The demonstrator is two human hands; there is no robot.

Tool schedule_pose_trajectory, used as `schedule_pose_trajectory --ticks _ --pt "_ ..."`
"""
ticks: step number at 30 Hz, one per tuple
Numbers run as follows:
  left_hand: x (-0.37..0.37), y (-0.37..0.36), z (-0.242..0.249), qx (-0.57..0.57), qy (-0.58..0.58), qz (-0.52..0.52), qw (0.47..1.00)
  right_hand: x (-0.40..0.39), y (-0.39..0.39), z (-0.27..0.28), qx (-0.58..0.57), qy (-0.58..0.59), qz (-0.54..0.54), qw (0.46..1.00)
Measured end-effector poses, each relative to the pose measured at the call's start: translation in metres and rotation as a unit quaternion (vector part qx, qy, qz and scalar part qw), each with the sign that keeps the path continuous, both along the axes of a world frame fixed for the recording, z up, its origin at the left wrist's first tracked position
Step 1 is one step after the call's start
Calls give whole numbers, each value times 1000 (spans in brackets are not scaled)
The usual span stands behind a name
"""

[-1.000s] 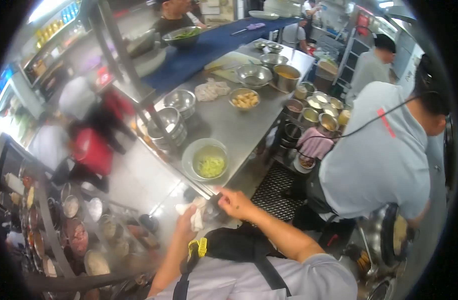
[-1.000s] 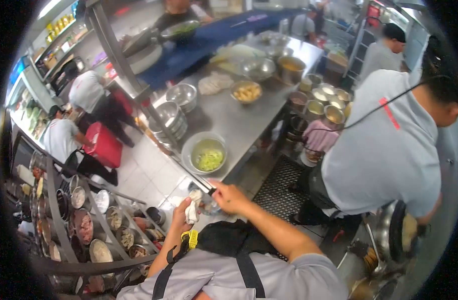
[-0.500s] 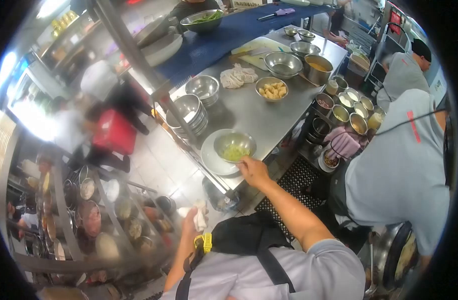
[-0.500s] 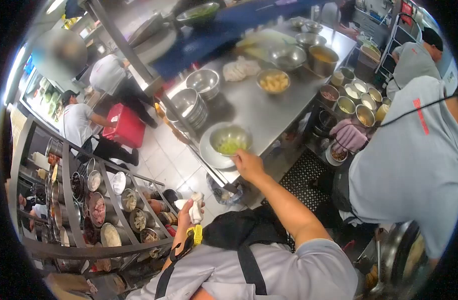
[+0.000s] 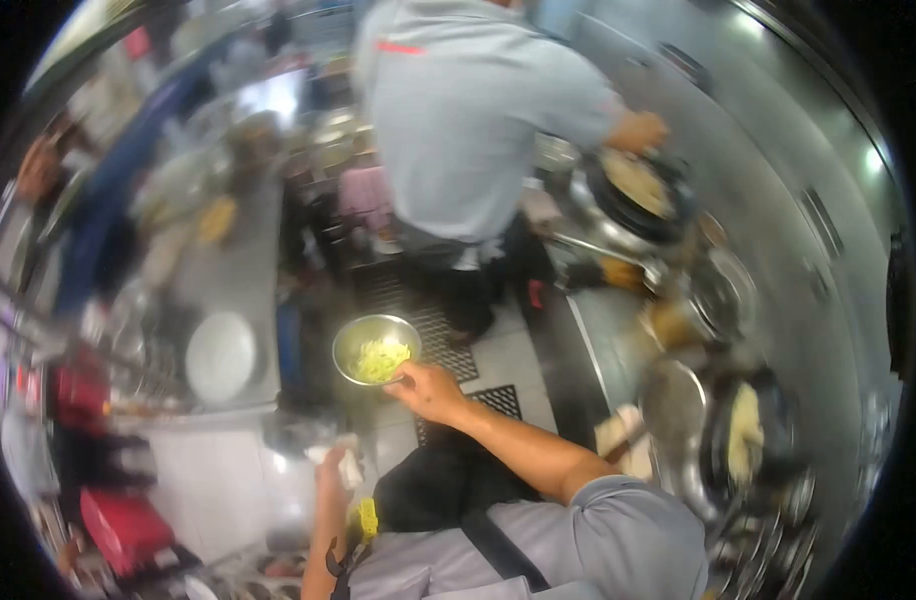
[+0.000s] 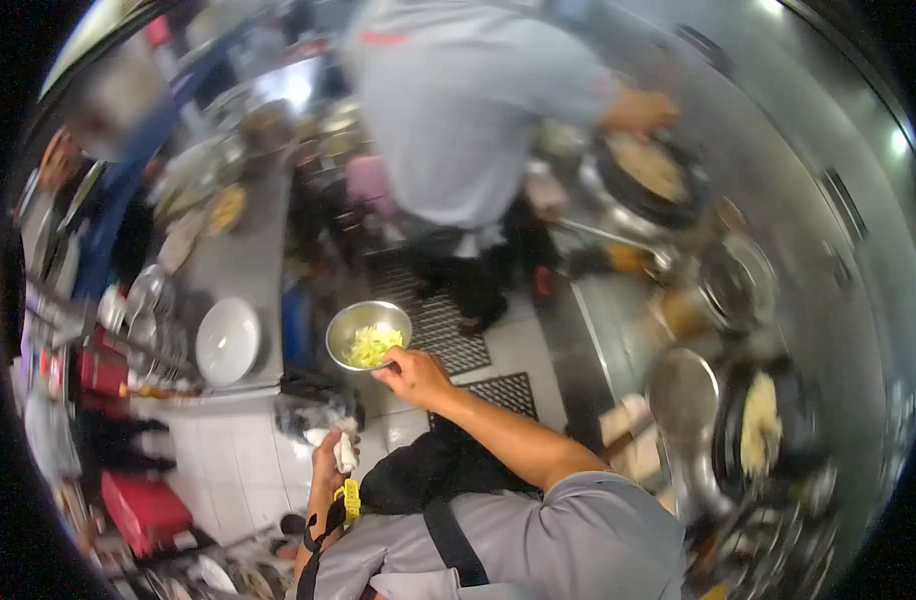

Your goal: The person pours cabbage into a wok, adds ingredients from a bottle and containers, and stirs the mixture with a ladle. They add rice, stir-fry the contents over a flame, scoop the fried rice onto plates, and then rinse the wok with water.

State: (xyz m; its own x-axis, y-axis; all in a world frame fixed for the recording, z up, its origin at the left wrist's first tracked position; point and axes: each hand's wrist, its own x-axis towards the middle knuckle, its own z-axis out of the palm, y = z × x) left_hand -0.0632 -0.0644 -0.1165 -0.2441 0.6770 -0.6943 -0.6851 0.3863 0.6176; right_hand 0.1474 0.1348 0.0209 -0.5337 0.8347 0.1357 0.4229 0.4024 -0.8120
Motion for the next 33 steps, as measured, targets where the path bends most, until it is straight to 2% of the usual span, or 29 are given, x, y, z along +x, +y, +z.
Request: schedule_pose_trajectory --ticks 2,3,6,7,8,9,10,11,12,14,15,16,17,18,19,20,21,22,23,24,25,26,27,28,29,30,31,32,33 --pt "-6 8 -87 -15 36 -142 989 60 -9 -1 49 10 -105 993" --pt "5 12 -96 -55 40 -159 985 99 -15 7 66 16 -154 986" --pt "31 3 -123 -103 139 -295 940 192 -44 56 21 27 -283 958" --pt "38 0 -126 -111 173 -338 919 224 -54 77 61 43 -337 939" --pt "46 0 -127 -116 205 -376 896 259 -58 73 118 104 -377 913" --pt "58 3 -134 -112 231 -413 874 293 -72 94 46 131 -426 894" --pt "65 4 -148 -105 259 -437 855 331 -77 91 40 277 -457 845" --pt "76 4 -148 -101 279 -462 836 365 -87 109 25 347 -485 803" --pt "89 7 -149 -94 298 -482 819 402 -96 118 59 367 -518 770" --pt "108 11 -155 -75 329 -516 788 483 -109 117 47 447 -589 672" --pt "120 14 -157 -64 343 -527 775 517 -115 115 36 516 -606 605" --pt "131 16 -156 -49 355 -538 763 567 -117 92 -26 577 -615 537" --pt "141 20 -156 -32 368 -545 752 601 -121 74 -51 701 -553 447" --pt "153 23 -156 -8 387 -555 736 637 -126 52 -63 757 -517 394" --pt "164 29 -154 23 409 -566 715 661 -133 35 -47 767 -484 419" --pt "177 35 -154 68 444 -577 682 668 -138 28 21 764 -456 457" --pt "189 40 -155 140 510 -588 612 669 -145 38 7 773 -467 430" --pt "194 41 -153 203 572 -593 530 696 -160 9 37 781 -411 469" --pt "211 48 -141 69 450 -537 710 688 -160 17 71 753 -457 468" --pt "230 52 -125 -60 295 -438 847 708 -171 -4 74 749 -419 508" --pt "231 54 -137 -114 288 -438 844 748 -180 -48 89 738 -443 501" --pt "229 61 -150 -164 277 -436 840 775 -182 -54 -2 802 -521 291" --pt "226 61 -148 -120 340 -460 811 768 -192 -50 -2 799 -494 342" --pt "226 65 -145 -79 402 -479 776 737 -189 -24 34 781 -485 391" --pt "223 66 -126 -62 446 -468 761 721 -185 -8 88 773 -477 409" --pt "215 70 -123 -76 454 -478 748 676 -178 31 113 753 -482 433" --pt "206 72 -123 -89 460 -493 733 679 -177 33 125 696 -475 524" --pt "193 73 -124 -100 468 -511 714 644 -167 65 129 683 -384 607" --pt "177 72 -126 -98 481 -510 706 600 -152 99 116 662 -327 664"
